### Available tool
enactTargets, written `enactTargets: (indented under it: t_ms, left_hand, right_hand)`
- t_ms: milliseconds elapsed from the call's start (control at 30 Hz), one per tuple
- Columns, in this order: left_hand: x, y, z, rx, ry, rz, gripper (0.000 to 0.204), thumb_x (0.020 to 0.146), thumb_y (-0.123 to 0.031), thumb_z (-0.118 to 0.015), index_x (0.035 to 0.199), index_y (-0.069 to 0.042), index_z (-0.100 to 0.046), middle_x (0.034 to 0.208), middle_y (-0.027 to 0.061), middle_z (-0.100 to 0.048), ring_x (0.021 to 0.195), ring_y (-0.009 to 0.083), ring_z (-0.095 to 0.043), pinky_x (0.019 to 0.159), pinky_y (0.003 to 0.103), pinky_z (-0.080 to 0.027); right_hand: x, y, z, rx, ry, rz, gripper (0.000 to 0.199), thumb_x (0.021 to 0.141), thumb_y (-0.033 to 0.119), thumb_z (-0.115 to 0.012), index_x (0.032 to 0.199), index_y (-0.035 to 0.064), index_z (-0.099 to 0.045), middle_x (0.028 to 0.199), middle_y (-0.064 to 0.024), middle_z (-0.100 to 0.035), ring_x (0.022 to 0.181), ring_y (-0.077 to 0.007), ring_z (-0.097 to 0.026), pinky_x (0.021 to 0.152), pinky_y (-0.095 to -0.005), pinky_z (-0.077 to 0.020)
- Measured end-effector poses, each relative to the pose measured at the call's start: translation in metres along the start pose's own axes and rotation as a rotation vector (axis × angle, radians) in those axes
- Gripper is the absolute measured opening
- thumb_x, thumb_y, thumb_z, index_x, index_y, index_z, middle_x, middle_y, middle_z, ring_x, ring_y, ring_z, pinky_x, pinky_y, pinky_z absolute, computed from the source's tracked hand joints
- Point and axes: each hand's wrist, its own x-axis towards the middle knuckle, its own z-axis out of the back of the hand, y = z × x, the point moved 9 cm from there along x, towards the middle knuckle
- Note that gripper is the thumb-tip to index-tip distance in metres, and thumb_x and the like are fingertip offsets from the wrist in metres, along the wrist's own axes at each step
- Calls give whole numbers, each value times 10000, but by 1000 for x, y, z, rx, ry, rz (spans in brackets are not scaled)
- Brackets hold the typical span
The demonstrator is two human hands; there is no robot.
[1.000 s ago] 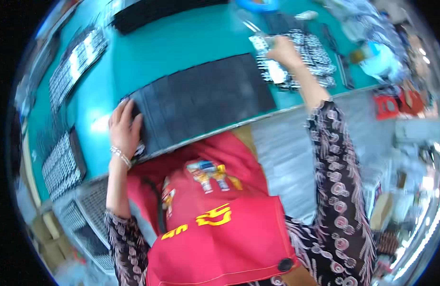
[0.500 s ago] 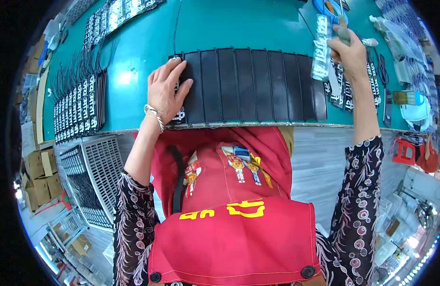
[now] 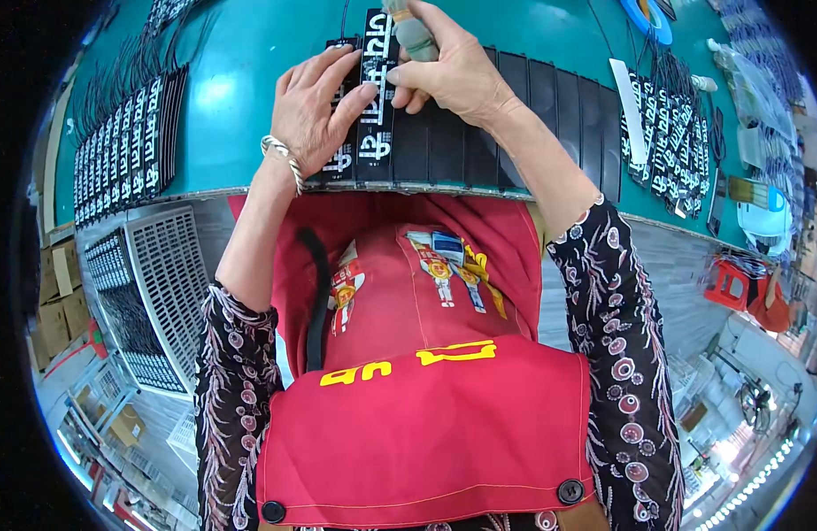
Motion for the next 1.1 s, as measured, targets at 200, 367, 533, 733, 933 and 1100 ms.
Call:
enactTargets:
  t_ms: [200, 367, 533, 733, 933, 1100]
  left_hand:
    - [-7, 5, 7, 12, -19, -11, 608, 940, -545, -596, 1375, -121, -576, 1372, 109, -596, 1314, 277, -517, 1130, 430, -327]
    - [-7, 5, 11, -51, -21, 24, 718, 919, -468, -670, 1514, -163, -409, 1353, 127, -600, 1276, 310, -541, 1124, 442, -331]
    - [-6, -4, 15, -46, -13, -28, 721, 918, -485, -671, 1528, -206, -406, 1376, 128, -588, 1284, 313, -536, 1119, 450, -333]
    - [-5, -10, 16, -33, -27, -45, 696, 918, -491, -669, 1517, -227, -432, 1381, 137, -582, 1294, 315, -526, 1113, 450, -343]
    - [-3, -18, 12, 9, -35, -83, 576, 894, -459, -697, 1406, -240, -550, 1321, 89, -595, 1238, 288, -548, 1084, 440, -365]
    - [0, -31, 8, 132, 9, -134, 452, 875, -414, -719, 1285, -237, -653, 1315, 93, -587, 1263, 290, -524, 1063, 458, -370]
  right_hand:
    - [-3, -4, -15, -64, 49, -81, 737, 858, -8, -661, 1517, 25, -334, 777, -92, -669, 609, -129, -654, 530, -232, -505]
    - [-2, -1, -21, -135, 51, -62, 699, 857, -13, -663, 1492, 20, -374, 798, -83, -660, 590, -118, -622, 529, -228, -502]
    - [-3, -8, -15, -22, -4, -44, 656, 849, -28, -672, 1451, 17, -414, 805, -70, -654, 601, -115, -628, 496, -217, -481]
    - [-8, -11, -7, 32, -61, -67, 641, 848, -28, -678, 1435, 17, -424, 790, -70, -661, 590, -120, -637, 477, -214, -466]
    - [-5, -6, -2, -227, -5, 18, 643, 823, 48, -705, 1425, 22, -482, 783, -52, -626, 609, -110, -632, 485, -250, -520]
    - [-11, -2, 1, -299, -12, -82, 647, 859, 89, -713, 1446, 6, -453, 747, -28, -571, 573, -83, -564, 466, -223, -451]
